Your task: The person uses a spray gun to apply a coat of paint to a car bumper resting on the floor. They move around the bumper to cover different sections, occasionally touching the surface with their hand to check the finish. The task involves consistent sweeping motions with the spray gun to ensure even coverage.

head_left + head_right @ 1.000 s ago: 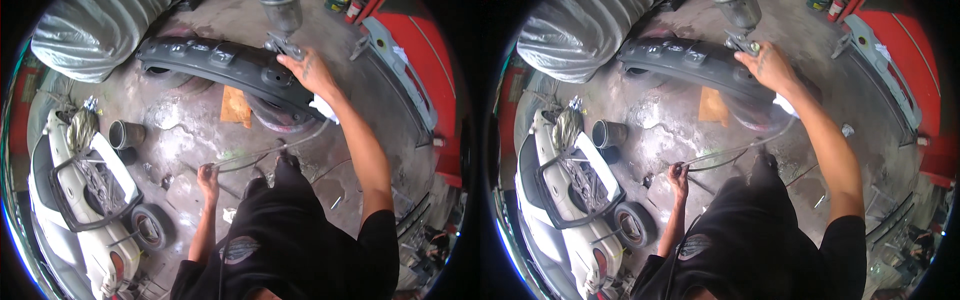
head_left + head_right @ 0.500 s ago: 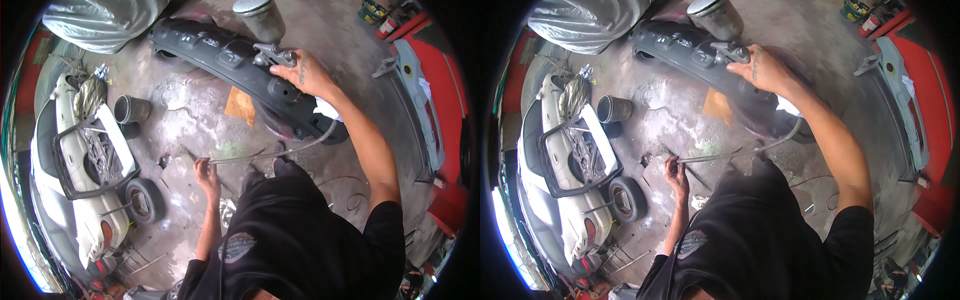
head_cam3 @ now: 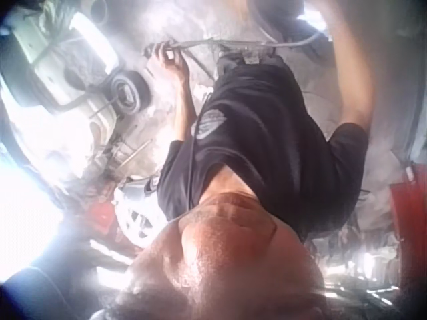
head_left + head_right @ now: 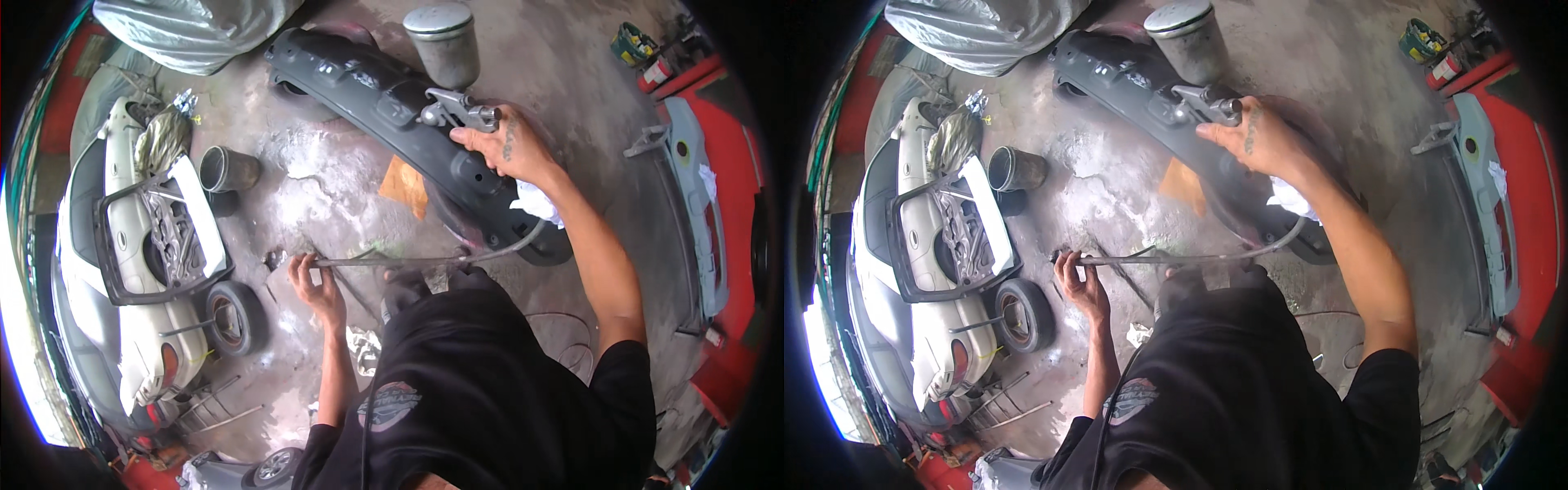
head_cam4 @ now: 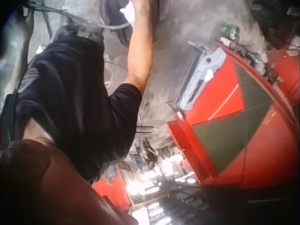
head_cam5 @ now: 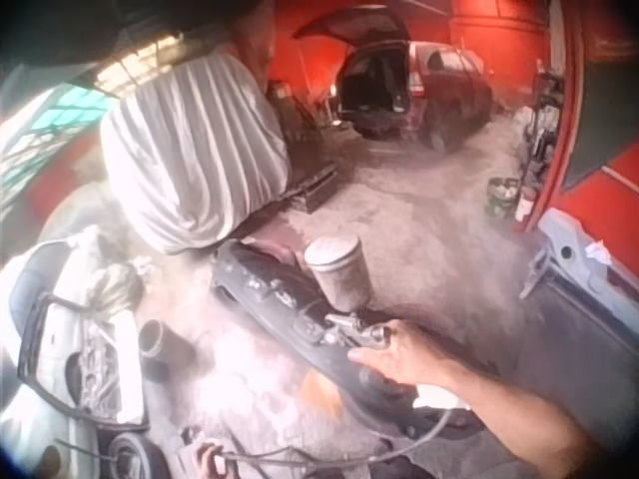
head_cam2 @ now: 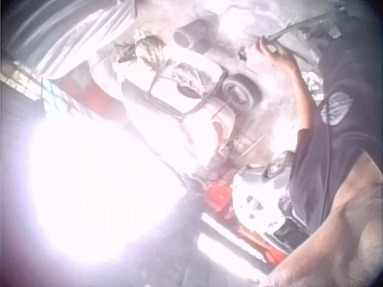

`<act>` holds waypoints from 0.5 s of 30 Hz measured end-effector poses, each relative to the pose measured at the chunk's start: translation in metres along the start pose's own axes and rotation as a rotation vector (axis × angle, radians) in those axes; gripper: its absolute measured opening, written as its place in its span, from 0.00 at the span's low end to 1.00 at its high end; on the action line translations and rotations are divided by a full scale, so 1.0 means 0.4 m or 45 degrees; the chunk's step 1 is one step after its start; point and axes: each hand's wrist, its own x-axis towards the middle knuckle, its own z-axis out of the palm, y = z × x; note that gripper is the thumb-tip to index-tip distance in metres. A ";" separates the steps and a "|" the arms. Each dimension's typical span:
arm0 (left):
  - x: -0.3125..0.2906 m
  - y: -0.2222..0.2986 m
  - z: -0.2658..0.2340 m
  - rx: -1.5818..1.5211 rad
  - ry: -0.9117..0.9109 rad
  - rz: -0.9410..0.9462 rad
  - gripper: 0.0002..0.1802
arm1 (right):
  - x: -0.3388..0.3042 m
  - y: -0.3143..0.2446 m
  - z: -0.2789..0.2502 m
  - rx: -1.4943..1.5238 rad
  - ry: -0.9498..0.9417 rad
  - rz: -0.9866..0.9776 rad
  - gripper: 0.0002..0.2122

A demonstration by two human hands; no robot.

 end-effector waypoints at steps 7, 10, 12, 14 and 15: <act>0.049 -0.113 0.013 -0.142 -0.043 -0.062 0.16 | 0.174 0.025 0.055 -0.125 0.216 -0.278 0.17; 0.070 -0.170 0.029 -0.151 -0.113 -0.111 0.15 | 0.245 0.005 0.065 -0.404 0.335 -0.138 0.17; 0.096 -0.195 0.045 -0.230 -0.172 -0.218 0.15 | 0.277 0.008 0.091 -0.411 0.436 -0.095 0.17; 0.132 -0.223 0.051 -0.250 -0.222 -0.224 0.15 | 0.283 0.000 0.117 -0.437 0.499 -0.074 0.17; 0.150 -0.235 0.052 -0.257 -0.247 -0.230 0.15 | 0.285 -0.012 0.126 -0.430 0.481 -0.037 0.17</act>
